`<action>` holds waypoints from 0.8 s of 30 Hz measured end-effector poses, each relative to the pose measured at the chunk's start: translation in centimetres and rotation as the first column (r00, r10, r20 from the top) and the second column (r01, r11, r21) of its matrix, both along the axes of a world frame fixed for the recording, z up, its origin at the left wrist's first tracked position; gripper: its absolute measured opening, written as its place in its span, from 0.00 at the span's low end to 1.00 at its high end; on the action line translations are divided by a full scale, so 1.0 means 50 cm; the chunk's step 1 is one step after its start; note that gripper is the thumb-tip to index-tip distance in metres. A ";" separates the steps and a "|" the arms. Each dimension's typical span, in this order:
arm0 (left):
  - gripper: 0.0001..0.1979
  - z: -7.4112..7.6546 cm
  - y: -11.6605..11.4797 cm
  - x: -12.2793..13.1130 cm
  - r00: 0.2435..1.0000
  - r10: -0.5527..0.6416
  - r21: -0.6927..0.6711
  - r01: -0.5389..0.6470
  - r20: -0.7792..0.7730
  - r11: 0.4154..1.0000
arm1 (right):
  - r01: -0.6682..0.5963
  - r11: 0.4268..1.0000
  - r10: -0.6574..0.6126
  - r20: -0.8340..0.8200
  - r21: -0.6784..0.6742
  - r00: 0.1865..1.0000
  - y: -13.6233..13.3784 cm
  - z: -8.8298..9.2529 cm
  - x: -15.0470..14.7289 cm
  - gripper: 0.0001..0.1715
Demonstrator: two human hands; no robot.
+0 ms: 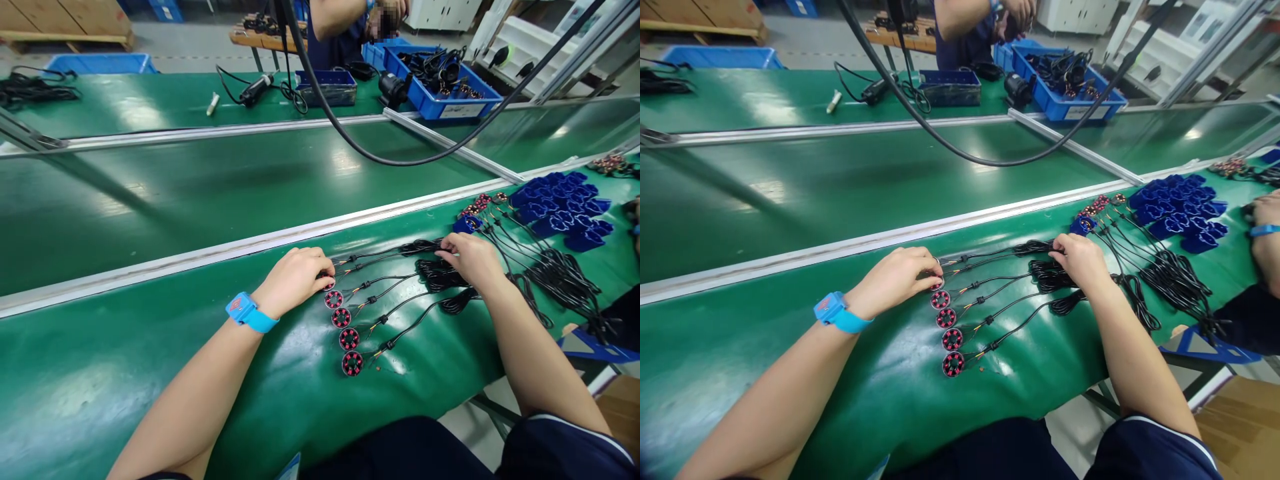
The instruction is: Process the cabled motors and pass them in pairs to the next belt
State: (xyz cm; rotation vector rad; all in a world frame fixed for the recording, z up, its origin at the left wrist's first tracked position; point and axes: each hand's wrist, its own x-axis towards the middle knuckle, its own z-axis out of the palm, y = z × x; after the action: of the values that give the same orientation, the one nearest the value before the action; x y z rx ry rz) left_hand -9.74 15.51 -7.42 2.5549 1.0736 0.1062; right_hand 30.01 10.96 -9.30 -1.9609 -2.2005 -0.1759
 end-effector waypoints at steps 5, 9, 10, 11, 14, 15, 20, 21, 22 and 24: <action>0.09 -0.005 0.003 -0.004 0.999 -0.032 0.034 0.032 0.014 0.999 | -0.140 0.984 0.142 0.009 -0.114 0.990 -0.003 0.020 0.025 0.08; 0.08 -0.008 0.003 -0.004 0.999 -0.046 0.072 0.044 0.018 0.996 | -0.223 0.960 0.238 0.074 -0.166 0.968 -0.003 0.034 0.035 0.13; 0.08 -0.008 0.003 -0.003 0.999 -0.047 0.079 0.045 0.018 0.996 | -0.234 0.956 0.254 0.093 -0.178 0.963 -0.003 0.036 0.034 0.14; 0.09 -0.008 0.002 -0.003 0.999 -0.051 0.084 0.049 0.019 0.995 | -0.239 0.953 0.262 0.110 -0.188 0.959 -0.003 0.037 0.032 0.15; 0.08 -0.006 0.002 -0.001 0.996 -0.084 0.092 0.082 0.021 0.992 | -0.204 0.960 0.232 0.137 -0.190 0.963 -0.003 0.036 0.026 0.17; 0.08 -0.006 0.002 -0.001 0.995 -0.095 0.095 0.093 0.019 0.991 | -0.187 0.964 0.215 0.137 -0.188 0.967 -0.004 0.035 0.024 0.18; 0.08 -0.005 0.001 -0.001 0.995 -0.098 0.100 0.097 0.013 0.990 | -0.163 0.974 0.182 0.111 -0.158 0.977 -0.012 0.033 0.010 0.16; 0.08 -0.004 0.001 -0.001 0.995 -0.097 0.098 0.095 0.013 0.991 | -0.165 0.977 0.179 0.098 -0.139 0.979 -0.015 0.039 0.003 0.15; 0.07 -0.004 0.001 -0.001 0.995 -0.097 0.096 0.095 0.012 0.991 | -0.171 0.979 0.179 0.076 -0.110 0.981 -0.018 0.050 -0.007 0.15; 0.07 -0.005 0.001 -0.001 0.995 -0.098 0.093 0.096 0.012 0.991 | -0.186 0.982 0.186 0.012 -0.016 0.982 -0.023 0.086 -0.034 0.15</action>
State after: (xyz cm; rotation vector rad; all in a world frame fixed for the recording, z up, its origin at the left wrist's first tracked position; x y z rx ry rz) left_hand -9.78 15.54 -7.68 2.6788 0.9572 0.1550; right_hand 28.31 9.80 -5.02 -1.7522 -2.3844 -0.1461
